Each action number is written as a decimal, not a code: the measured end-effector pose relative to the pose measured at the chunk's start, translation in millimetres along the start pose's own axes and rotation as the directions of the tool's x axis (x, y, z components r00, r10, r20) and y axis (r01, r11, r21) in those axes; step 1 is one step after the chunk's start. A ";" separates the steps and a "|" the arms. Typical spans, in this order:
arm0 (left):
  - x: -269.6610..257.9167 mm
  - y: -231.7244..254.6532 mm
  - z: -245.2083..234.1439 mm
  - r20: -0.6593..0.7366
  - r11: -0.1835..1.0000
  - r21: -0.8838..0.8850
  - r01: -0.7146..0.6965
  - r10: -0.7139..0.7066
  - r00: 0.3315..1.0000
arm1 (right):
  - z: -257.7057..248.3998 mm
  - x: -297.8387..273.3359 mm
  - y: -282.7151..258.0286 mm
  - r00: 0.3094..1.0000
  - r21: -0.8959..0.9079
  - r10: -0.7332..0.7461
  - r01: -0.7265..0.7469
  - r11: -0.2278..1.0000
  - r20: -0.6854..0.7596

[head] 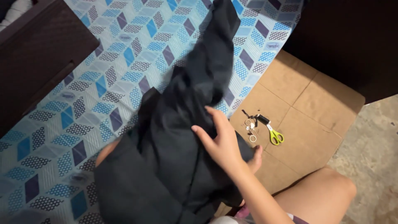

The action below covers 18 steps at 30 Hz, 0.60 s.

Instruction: The recorder folds items of clothing and then threads a needle to perform a sewing task.

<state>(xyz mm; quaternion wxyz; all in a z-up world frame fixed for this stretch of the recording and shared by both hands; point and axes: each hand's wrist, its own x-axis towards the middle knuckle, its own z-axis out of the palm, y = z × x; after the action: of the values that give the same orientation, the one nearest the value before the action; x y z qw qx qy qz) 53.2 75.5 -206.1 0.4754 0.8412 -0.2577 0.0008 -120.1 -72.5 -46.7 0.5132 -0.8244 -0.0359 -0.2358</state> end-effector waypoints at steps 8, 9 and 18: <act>-40.1 -70.8 -0.4 0.039 0.997 0.068 0.021 -0.024 0.999 | 21.5 -35.2 -85.8 0.959 -0.099 -0.209 0.231 0.968 0.194; -45.0 -73.6 -6.1 0.040 0.996 0.080 0.030 -0.033 0.999 | 22.8 -39.7 -86.4 0.957 -0.090 -0.209 0.230 0.969 0.199; -100.2 -101.9 -49.4 0.026 0.973 0.185 0.141 -0.148 0.989 | 33.4 -81.7 -23.4 0.917 0.233 0.153 -0.251 0.940 0.368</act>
<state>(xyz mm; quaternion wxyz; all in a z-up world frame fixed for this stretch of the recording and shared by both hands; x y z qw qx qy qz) 22.7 200.7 -285.1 0.3897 0.8976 -0.2042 -0.0269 -187.9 -17.8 -74.2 0.6304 -0.7725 -0.0715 -0.0257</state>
